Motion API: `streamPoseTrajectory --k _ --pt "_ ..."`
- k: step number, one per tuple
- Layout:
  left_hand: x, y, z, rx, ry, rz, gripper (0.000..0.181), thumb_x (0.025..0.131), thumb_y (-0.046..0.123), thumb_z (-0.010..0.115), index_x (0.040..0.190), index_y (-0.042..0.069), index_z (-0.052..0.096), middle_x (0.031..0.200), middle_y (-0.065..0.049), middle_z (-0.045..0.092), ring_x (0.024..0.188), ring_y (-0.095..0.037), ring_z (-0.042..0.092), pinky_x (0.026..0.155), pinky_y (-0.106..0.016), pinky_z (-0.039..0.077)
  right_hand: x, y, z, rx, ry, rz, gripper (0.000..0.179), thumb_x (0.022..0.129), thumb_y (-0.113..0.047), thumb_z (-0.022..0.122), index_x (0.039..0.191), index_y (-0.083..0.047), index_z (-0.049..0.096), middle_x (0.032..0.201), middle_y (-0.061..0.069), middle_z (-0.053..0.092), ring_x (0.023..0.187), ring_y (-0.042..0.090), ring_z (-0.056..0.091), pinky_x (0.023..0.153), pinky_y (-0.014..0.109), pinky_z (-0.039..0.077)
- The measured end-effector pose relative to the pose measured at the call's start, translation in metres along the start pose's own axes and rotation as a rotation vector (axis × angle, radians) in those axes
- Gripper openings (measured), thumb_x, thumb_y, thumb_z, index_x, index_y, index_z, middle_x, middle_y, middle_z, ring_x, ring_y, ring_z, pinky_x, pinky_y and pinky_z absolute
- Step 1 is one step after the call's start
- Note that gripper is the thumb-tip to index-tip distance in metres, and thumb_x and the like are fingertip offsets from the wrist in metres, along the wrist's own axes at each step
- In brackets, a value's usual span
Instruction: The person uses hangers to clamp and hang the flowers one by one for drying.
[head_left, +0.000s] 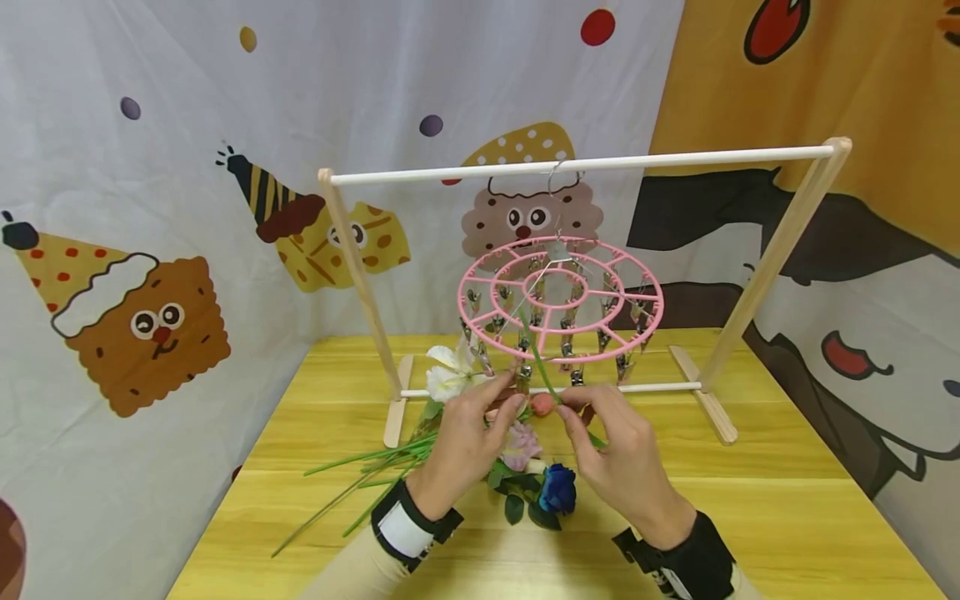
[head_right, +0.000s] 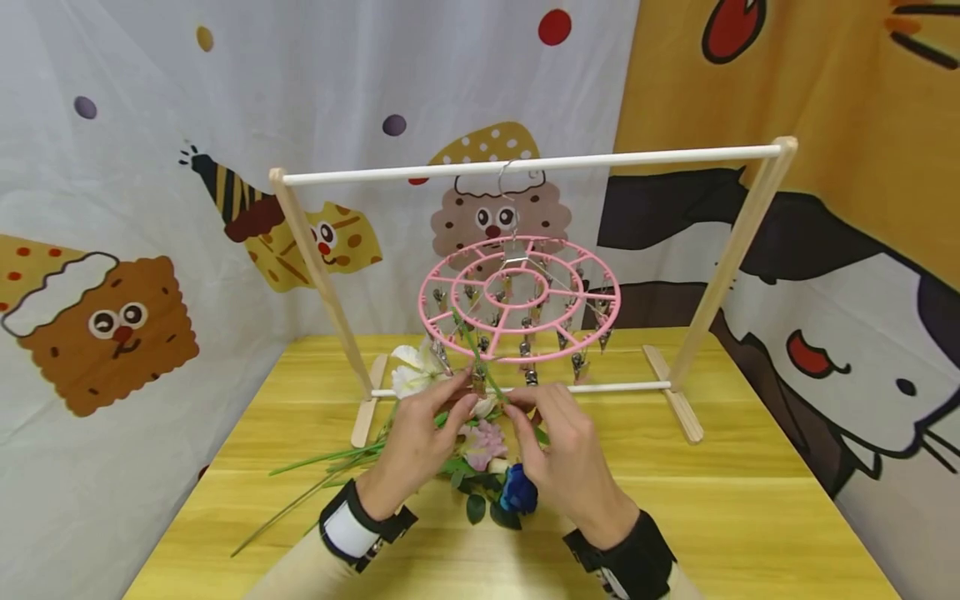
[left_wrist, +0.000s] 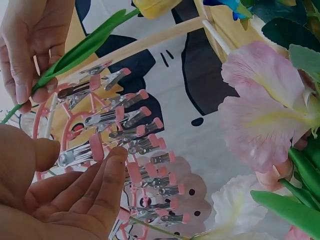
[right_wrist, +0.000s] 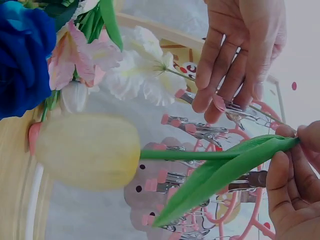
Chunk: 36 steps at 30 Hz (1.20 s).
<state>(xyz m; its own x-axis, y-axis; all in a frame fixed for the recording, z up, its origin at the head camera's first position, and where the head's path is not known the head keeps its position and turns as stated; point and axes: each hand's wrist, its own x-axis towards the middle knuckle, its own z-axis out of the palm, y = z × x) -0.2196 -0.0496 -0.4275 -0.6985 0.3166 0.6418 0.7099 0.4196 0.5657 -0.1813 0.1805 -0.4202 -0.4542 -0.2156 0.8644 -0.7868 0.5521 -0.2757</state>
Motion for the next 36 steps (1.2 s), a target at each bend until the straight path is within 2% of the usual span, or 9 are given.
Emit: streamPoseTrajectory --k 7,11,14,16,20,23,28,32,36 --pt "0.006 -0.001 0.000 0.017 0.047 0.011 0.036 0.120 0.017 0.068 0.151 0.001 0.075 0.124 -0.013 0.089 0.104 -0.021 0.087 0.082 -0.032 0.071 0.005 -0.001 0.000 0.032 0.034 0.048 0.034 0.122 -0.028 0.065 0.125 0.003 0.076 0.109 0.013 0.082 0.087 0.021 0.076 0.090 0.013 0.060" --pt "0.012 -0.001 -0.001 0.014 0.060 -0.004 0.029 0.122 0.020 0.066 0.144 0.008 0.080 0.118 -0.009 0.089 0.100 -0.018 0.086 0.082 -0.035 0.069 0.009 0.000 0.000 0.063 0.051 0.079 0.020 0.112 -0.003 0.078 0.129 0.006 0.074 0.109 0.013 0.084 0.088 0.023 0.081 0.091 0.012 0.062" --pt "0.015 -0.001 -0.001 0.009 0.074 -0.016 0.030 0.122 0.022 0.066 0.143 0.007 0.081 0.120 -0.010 0.089 0.102 -0.019 0.086 0.085 -0.038 0.071 0.013 0.000 0.001 0.091 0.064 0.111 0.037 0.097 0.018 0.082 0.131 0.010 0.071 0.109 0.015 0.083 0.091 0.025 0.082 0.092 0.011 0.062" --pt "0.017 0.000 -0.002 -0.001 0.082 -0.020 0.030 0.121 0.021 0.066 0.142 0.006 0.082 0.119 -0.010 0.089 0.103 -0.020 0.087 0.087 -0.039 0.072 0.014 0.000 0.000 0.124 0.070 0.137 0.045 0.093 0.025 0.082 0.133 0.011 0.068 0.110 0.017 0.082 0.092 0.026 0.082 0.093 0.011 0.062" --pt "0.022 0.001 -0.002 -0.020 0.085 -0.023 0.026 0.121 0.019 0.068 0.135 0.006 0.084 0.115 -0.009 0.088 0.102 -0.021 0.086 0.091 -0.037 0.073 0.017 -0.003 -0.001 0.205 0.085 0.185 0.043 0.095 0.026 0.078 0.134 0.015 0.063 0.112 0.020 0.081 0.097 0.021 0.084 0.094 0.013 0.064" --pt "0.024 0.000 -0.004 -0.033 0.080 -0.034 0.024 0.119 0.017 0.070 0.134 0.005 0.084 0.120 -0.011 0.088 0.103 -0.022 0.087 0.092 -0.035 0.073 0.018 -0.004 0.000 0.248 0.093 0.207 0.039 0.098 0.024 0.077 0.132 0.016 0.061 0.114 0.019 0.082 0.101 0.014 0.084 0.093 0.015 0.066" --pt "0.026 -0.001 -0.007 -0.084 0.056 -0.067 0.021 0.116 0.014 0.074 0.132 0.004 0.082 0.122 -0.013 0.088 0.105 -0.024 0.088 0.091 -0.037 0.074 0.018 -0.005 0.005 0.296 0.101 0.238 0.031 0.102 0.022 0.074 0.130 0.013 0.063 0.115 0.020 0.084 0.101 0.010 0.084 0.089 0.016 0.067" --pt "0.026 -0.001 -0.010 -0.123 0.041 -0.101 0.019 0.113 0.014 0.078 0.130 0.006 0.082 0.121 -0.011 0.088 0.105 -0.023 0.088 0.092 -0.039 0.074 0.019 -0.007 0.008 0.314 0.101 0.258 0.027 0.105 0.019 0.072 0.129 0.009 0.066 0.115 0.021 0.084 0.102 0.005 0.085 0.074 0.014 0.065" --pt "0.026 -0.001 -0.012 -0.140 0.041 -0.131 0.019 0.111 0.012 0.080 0.130 0.009 0.082 0.122 -0.009 0.088 0.104 -0.021 0.088 0.090 -0.033 0.073 0.020 -0.008 0.010 0.373 0.096 0.264 0.026 0.105 0.019 0.072 0.129 0.010 0.068 0.112 0.019 0.081 0.102 0.003 0.086 0.062 0.015 0.060"
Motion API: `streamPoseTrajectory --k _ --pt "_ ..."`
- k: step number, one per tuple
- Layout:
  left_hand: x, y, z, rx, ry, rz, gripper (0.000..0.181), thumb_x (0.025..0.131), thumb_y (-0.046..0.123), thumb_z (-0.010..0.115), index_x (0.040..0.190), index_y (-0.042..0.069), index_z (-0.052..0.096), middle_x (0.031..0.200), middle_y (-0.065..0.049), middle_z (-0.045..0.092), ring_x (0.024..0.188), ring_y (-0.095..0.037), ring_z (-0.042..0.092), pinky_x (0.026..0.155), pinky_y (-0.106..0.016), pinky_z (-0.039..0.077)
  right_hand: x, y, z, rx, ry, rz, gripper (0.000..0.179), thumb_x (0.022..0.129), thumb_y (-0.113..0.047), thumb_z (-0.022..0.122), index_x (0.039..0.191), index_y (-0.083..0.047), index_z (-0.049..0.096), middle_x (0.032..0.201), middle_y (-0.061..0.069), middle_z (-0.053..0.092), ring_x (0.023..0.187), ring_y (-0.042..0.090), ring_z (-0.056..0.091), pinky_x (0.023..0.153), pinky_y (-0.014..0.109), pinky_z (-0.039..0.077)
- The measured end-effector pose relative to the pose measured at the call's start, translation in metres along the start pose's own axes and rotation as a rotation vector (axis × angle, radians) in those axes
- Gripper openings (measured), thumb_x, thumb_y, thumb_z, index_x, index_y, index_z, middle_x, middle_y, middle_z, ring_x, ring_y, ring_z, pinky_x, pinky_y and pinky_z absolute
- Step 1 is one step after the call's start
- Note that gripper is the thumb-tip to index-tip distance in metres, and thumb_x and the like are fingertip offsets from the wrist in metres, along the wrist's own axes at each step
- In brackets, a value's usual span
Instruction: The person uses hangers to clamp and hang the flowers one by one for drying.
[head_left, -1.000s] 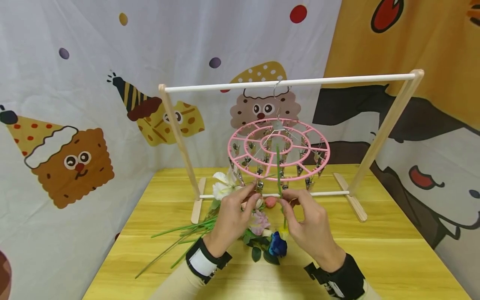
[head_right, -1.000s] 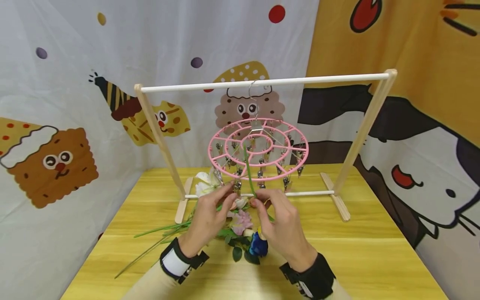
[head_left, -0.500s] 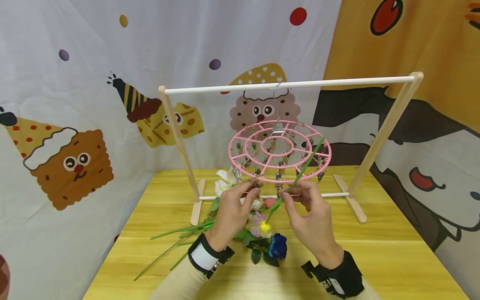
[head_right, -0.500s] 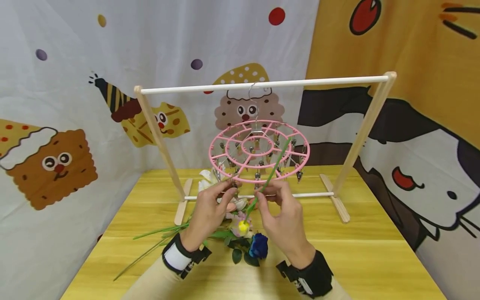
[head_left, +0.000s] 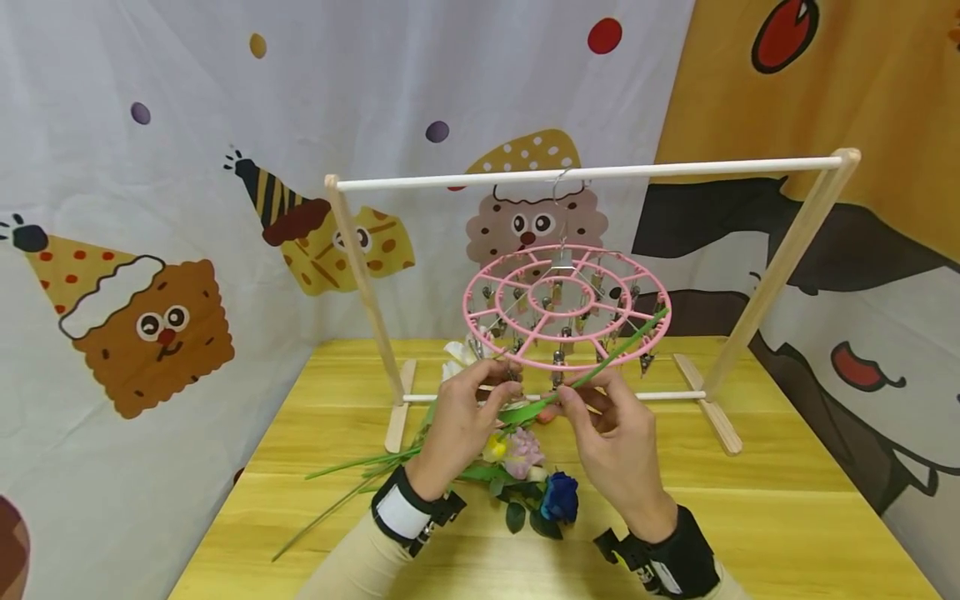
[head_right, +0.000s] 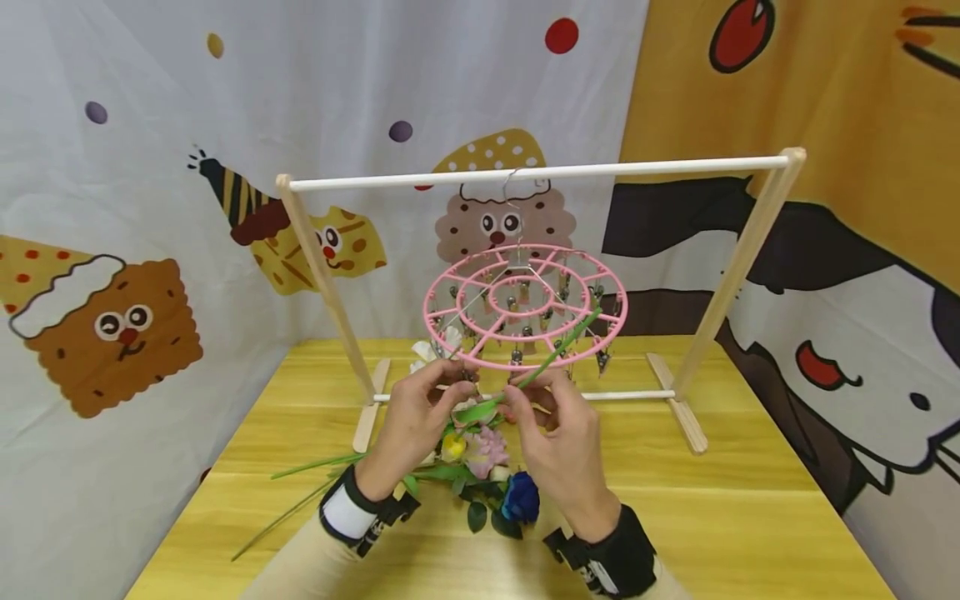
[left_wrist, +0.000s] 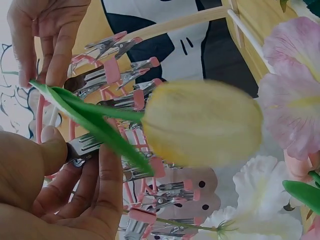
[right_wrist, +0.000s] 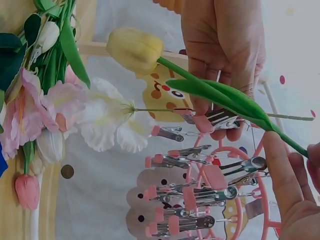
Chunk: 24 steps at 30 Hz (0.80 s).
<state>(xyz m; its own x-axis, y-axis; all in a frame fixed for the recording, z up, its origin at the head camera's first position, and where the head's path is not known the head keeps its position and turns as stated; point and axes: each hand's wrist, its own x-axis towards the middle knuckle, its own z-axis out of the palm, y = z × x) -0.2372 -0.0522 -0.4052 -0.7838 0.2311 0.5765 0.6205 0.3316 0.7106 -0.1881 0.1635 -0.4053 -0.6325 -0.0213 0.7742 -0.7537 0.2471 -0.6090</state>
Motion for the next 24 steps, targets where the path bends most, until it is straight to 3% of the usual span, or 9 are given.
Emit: streamPoseTrajectory --k 3,12,21,24 --pt "-0.0006 -0.0002 -0.0011 -0.017 -0.003 -0.017 0.018 0.110 0.012 0.081 0.128 0.009 0.082 0.124 -0.008 0.086 0.104 -0.021 0.087 0.089 -0.029 0.072 -0.0004 0.0015 0.0015 0.033 0.003 -0.017 0.027 0.103 0.021 0.073 0.129 0.013 0.068 0.109 0.018 0.080 0.098 0.004 0.086 0.058 0.016 0.058" --pt "-0.0009 0.0001 -0.0029 -0.073 -0.002 -0.038 0.018 0.111 0.018 0.081 0.126 0.007 0.081 0.125 -0.015 0.081 0.108 -0.024 0.086 0.088 -0.032 0.073 -0.0053 0.0023 0.0030 -0.029 0.033 -0.002 0.032 0.100 0.020 0.078 0.129 0.006 0.073 0.101 0.014 0.086 0.089 0.002 0.083 0.083 0.019 0.068" --pt "-0.0042 0.0019 -0.0060 -0.104 0.009 -0.038 0.015 0.112 0.021 0.080 0.123 0.011 0.081 0.122 -0.013 0.083 0.104 -0.022 0.086 0.087 -0.031 0.073 -0.0087 0.0017 0.0046 -0.037 0.059 0.021 0.029 0.100 0.017 0.081 0.125 0.002 0.075 0.105 0.018 0.084 0.088 0.001 0.082 0.084 0.018 0.068" --pt "-0.0044 0.0023 -0.0069 -0.084 0.015 -0.043 0.013 0.112 0.020 0.080 0.122 0.012 0.081 0.118 -0.011 0.084 0.101 -0.021 0.086 0.085 -0.031 0.072 -0.0092 0.0008 0.0053 -0.018 0.059 0.029 0.026 0.102 0.016 0.079 0.124 0.002 0.075 0.102 0.018 0.084 0.087 0.002 0.083 0.078 0.017 0.066"
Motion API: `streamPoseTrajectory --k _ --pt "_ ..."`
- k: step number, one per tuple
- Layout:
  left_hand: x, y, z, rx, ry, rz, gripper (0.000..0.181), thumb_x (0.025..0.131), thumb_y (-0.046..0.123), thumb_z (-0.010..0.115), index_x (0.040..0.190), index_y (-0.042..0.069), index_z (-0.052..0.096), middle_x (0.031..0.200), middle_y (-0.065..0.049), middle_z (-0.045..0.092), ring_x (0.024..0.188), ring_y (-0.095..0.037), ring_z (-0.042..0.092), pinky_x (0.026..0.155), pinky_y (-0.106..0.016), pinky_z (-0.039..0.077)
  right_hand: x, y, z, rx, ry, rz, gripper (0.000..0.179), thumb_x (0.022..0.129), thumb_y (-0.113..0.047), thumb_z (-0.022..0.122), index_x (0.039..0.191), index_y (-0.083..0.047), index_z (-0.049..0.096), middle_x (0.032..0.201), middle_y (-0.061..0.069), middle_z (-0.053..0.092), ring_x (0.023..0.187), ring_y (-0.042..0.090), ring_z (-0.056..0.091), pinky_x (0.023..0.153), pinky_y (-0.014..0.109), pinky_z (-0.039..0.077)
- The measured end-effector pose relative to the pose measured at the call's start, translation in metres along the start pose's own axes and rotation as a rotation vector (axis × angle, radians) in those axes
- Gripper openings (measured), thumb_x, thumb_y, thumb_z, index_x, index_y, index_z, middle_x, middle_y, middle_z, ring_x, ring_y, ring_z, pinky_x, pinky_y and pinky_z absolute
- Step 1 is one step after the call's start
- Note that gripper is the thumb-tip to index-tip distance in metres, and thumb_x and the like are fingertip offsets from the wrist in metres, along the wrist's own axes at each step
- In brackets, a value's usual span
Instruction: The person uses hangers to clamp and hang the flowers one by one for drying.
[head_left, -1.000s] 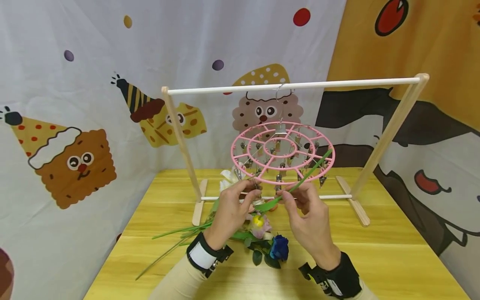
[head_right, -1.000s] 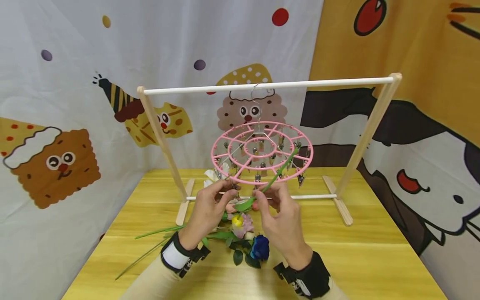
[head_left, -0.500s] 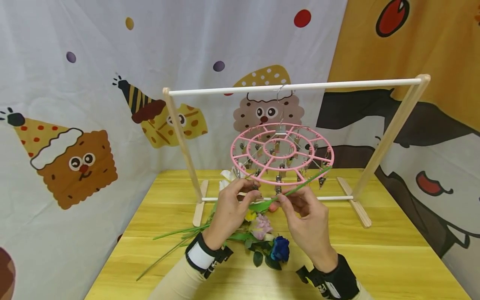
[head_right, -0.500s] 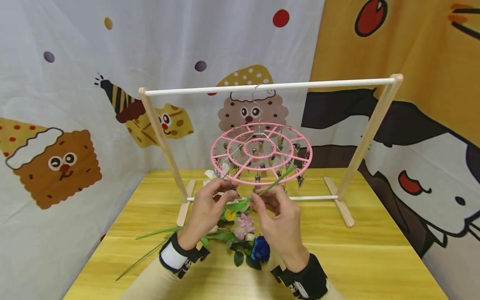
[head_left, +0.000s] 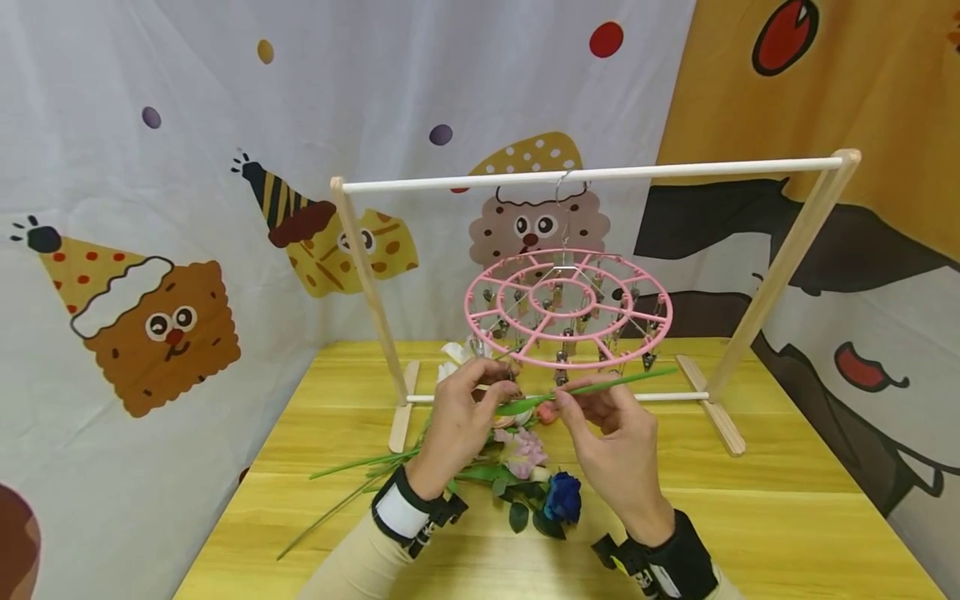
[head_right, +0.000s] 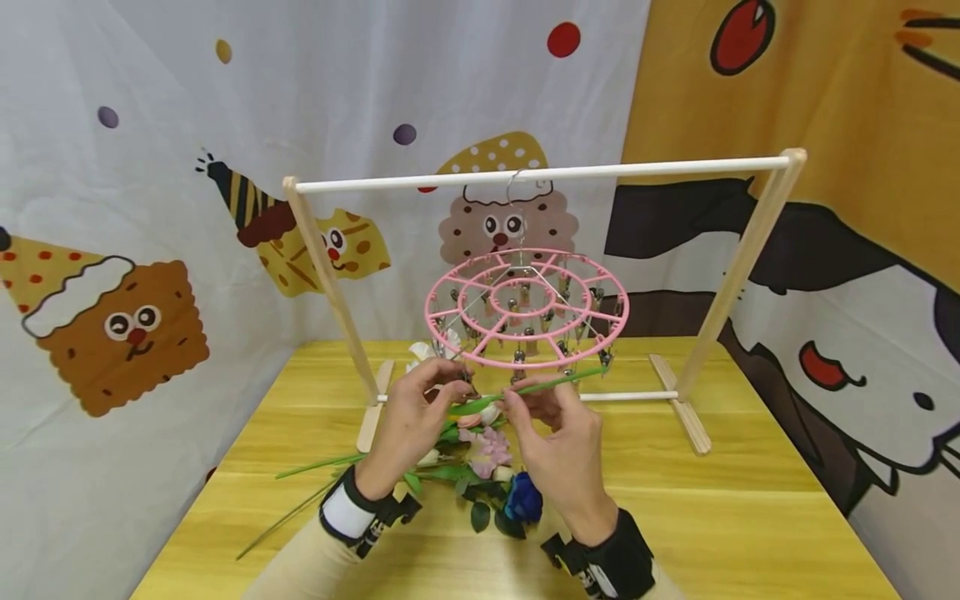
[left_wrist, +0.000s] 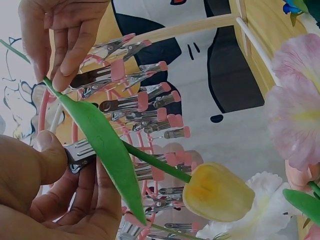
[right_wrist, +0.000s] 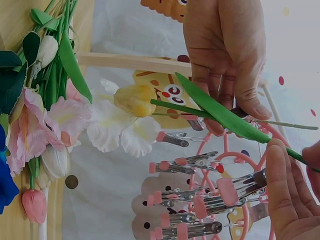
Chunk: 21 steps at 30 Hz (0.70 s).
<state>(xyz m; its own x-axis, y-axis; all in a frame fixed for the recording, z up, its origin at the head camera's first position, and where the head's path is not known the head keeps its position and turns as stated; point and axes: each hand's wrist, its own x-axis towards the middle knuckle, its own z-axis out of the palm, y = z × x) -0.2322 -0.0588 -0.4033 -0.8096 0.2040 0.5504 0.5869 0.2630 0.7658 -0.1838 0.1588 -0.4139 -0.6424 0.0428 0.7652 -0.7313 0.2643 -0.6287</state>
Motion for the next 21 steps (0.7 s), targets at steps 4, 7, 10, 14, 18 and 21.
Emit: streamPoseTrajectory --k 4,7,10,14,18,21 --pt "0.0015 -0.0006 0.0011 0.036 0.014 0.012 0.008 0.113 0.017 0.080 0.119 0.012 0.081 0.113 -0.007 0.085 0.099 -0.021 0.086 0.088 -0.030 0.071 -0.0007 0.0001 0.0004 0.010 -0.004 0.009 0.021 0.107 0.014 0.074 0.124 0.003 0.075 0.097 0.015 0.086 0.085 0.003 0.084 0.069 0.017 0.063" --pt "0.0033 -0.0007 0.0020 0.039 0.023 0.015 0.009 0.112 0.015 0.080 0.120 0.010 0.081 0.114 -0.011 0.086 0.101 -0.022 0.086 0.088 -0.031 0.070 -0.0009 0.0005 0.0009 -0.018 0.006 0.009 0.018 0.108 0.013 0.073 0.122 0.001 0.076 0.094 0.010 0.088 0.081 0.002 0.082 0.060 0.016 0.057" --pt "0.0046 -0.0008 0.0027 0.032 0.041 0.014 0.013 0.112 0.015 0.079 0.122 0.007 0.080 0.116 -0.013 0.086 0.100 -0.023 0.086 0.085 -0.030 0.069 -0.0003 0.0009 0.0015 -0.014 0.003 0.012 0.019 0.106 0.013 0.076 0.122 0.001 0.077 0.096 0.009 0.088 0.082 0.003 0.083 0.060 0.017 0.057" --pt "0.0050 -0.0010 0.0041 0.029 0.079 0.016 0.011 0.112 0.014 0.080 0.120 0.007 0.081 0.116 -0.013 0.087 0.097 -0.023 0.086 0.084 -0.028 0.068 -0.0003 0.0024 0.0024 0.041 -0.027 0.026 0.023 0.105 0.014 0.076 0.127 0.005 0.076 0.103 0.017 0.087 0.088 0.004 0.086 0.061 0.017 0.059" --pt "0.0055 -0.0016 0.0061 0.022 0.104 0.045 0.007 0.111 0.011 0.081 0.116 0.006 0.081 0.113 -0.012 0.087 0.095 -0.025 0.086 0.085 -0.029 0.070 -0.0017 0.0039 0.0029 0.083 -0.033 0.052 0.025 0.104 0.017 0.076 0.127 0.006 0.075 0.106 0.024 0.086 0.091 0.004 0.087 0.051 0.022 0.047" --pt "0.0058 -0.0015 0.0072 0.027 0.126 0.076 0.006 0.110 0.009 0.081 0.113 0.004 0.082 0.110 -0.012 0.087 0.092 -0.026 0.085 0.082 -0.029 0.070 -0.0025 0.0045 0.0037 0.061 -0.020 0.068 0.025 0.103 0.015 0.078 0.125 0.003 0.077 0.103 0.021 0.087 0.090 0.004 0.087 0.053 0.023 0.049"
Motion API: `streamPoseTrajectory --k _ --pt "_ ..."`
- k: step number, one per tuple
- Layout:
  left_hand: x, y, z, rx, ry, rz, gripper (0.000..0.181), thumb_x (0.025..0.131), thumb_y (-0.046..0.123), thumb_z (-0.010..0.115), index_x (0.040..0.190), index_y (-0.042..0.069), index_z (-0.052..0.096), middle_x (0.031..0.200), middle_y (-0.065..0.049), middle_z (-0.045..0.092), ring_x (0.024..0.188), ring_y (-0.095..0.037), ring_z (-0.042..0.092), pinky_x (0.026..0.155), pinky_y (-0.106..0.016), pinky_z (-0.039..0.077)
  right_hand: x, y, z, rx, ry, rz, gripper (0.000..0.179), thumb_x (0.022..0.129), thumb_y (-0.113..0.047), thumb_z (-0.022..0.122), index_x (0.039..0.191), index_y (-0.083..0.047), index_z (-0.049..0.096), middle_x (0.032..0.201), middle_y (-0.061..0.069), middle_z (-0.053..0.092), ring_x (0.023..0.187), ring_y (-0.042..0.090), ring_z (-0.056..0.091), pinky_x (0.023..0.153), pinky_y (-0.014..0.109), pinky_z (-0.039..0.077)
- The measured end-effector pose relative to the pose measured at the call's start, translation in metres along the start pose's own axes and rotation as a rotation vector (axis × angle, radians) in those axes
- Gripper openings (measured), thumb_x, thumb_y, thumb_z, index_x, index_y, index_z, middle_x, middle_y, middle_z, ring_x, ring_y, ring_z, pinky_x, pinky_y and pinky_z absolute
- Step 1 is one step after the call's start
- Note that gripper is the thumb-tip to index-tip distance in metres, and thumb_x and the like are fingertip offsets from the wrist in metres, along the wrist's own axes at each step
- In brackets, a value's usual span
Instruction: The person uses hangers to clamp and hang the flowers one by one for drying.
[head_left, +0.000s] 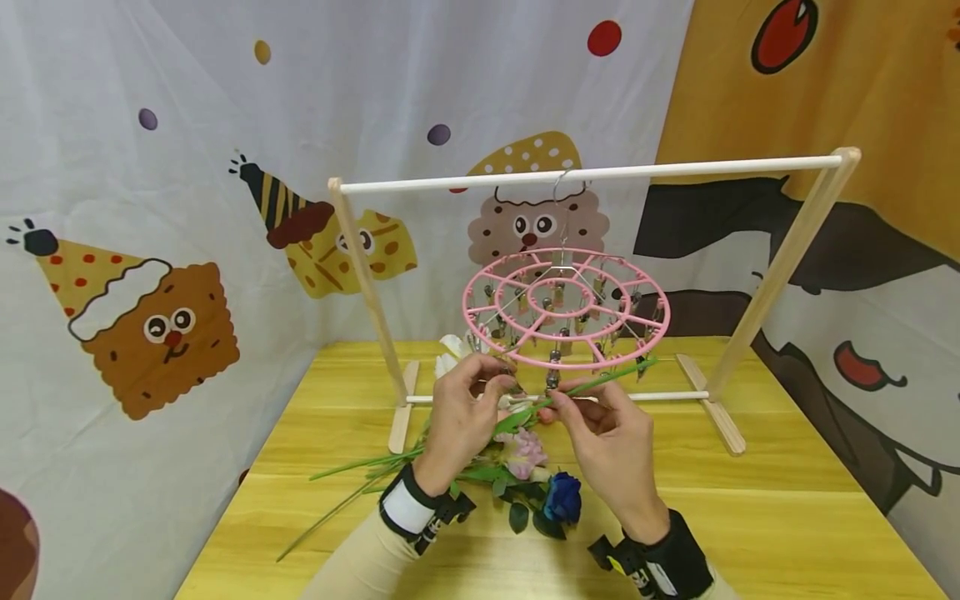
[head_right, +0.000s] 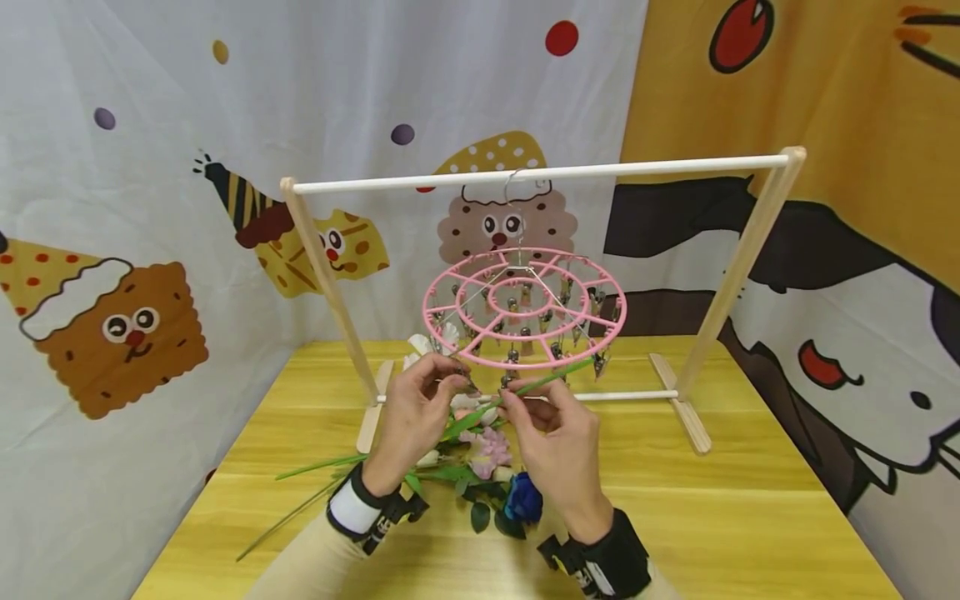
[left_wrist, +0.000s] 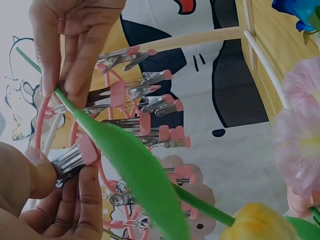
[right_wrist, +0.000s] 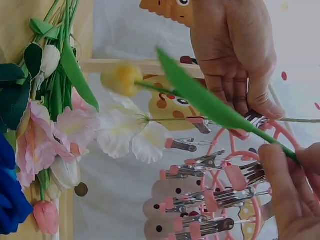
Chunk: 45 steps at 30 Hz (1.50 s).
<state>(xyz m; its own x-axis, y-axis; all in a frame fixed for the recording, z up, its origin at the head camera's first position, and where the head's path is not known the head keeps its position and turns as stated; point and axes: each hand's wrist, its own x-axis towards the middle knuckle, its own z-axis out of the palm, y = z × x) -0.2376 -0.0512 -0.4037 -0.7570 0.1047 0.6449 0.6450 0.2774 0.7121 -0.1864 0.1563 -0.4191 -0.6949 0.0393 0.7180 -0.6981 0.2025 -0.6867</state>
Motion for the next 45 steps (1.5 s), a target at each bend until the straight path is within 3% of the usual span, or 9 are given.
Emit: streamPoseTrajectory --k 5,14,24,30,35,45 --pt "0.000 -0.001 0.001 -0.007 0.027 0.009 0.008 0.109 0.009 0.082 0.111 0.002 0.083 0.104 -0.012 0.087 0.082 -0.023 0.079 0.073 -0.024 0.062 0.000 0.002 0.001 -0.066 0.020 0.013 0.024 0.101 0.011 0.084 0.120 -0.004 0.083 0.095 0.011 0.088 0.084 0.004 0.085 0.064 0.020 0.061" --pt "0.000 -0.006 0.001 -0.030 0.038 -0.022 0.012 0.109 0.014 0.081 0.108 0.003 0.084 0.102 -0.012 0.089 0.079 -0.025 0.083 0.068 -0.023 0.061 -0.002 0.004 0.005 -0.004 0.001 0.073 0.018 0.105 0.006 0.082 0.121 -0.004 0.083 0.099 0.024 0.086 0.089 0.007 0.087 0.081 0.027 0.071" --pt "-0.003 -0.002 0.000 -0.056 0.023 -0.073 0.010 0.110 0.017 0.081 0.109 0.007 0.085 0.103 -0.011 0.089 0.083 -0.024 0.084 0.070 -0.022 0.061 -0.004 0.005 0.006 -0.068 -0.012 0.057 0.017 0.105 0.001 0.085 0.119 -0.008 0.083 0.101 0.011 0.087 0.090 0.005 0.085 0.085 0.029 0.072" --pt "-0.002 -0.001 0.001 -0.039 0.021 -0.055 0.013 0.110 0.017 0.081 0.107 0.005 0.085 0.100 -0.011 0.088 0.080 -0.025 0.081 0.068 -0.020 0.056 0.000 0.006 0.011 -0.050 0.013 0.027 0.019 0.101 0.007 0.086 0.115 -0.006 0.085 0.105 0.014 0.084 0.089 0.004 0.085 0.084 0.030 0.072" --pt "0.001 -0.001 0.003 -0.026 0.014 -0.055 0.016 0.109 0.020 0.081 0.107 0.005 0.085 0.100 -0.010 0.089 0.078 -0.023 0.080 0.067 -0.020 0.049 0.003 0.007 0.013 -0.030 0.032 0.050 0.020 0.099 0.010 0.087 0.112 -0.005 0.086 0.104 0.015 0.084 0.087 0.003 0.085 0.083 0.030 0.073" --pt "-0.001 -0.001 0.004 -0.021 -0.009 -0.082 0.011 0.111 0.019 0.081 0.109 0.009 0.086 0.102 -0.009 0.089 0.083 -0.022 0.081 0.071 -0.020 0.054 0.002 0.009 0.012 -0.023 0.033 0.067 0.020 0.098 0.012 0.087 0.110 -0.005 0.088 0.102 0.017 0.084 0.086 0.004 0.084 0.081 0.025 0.071"
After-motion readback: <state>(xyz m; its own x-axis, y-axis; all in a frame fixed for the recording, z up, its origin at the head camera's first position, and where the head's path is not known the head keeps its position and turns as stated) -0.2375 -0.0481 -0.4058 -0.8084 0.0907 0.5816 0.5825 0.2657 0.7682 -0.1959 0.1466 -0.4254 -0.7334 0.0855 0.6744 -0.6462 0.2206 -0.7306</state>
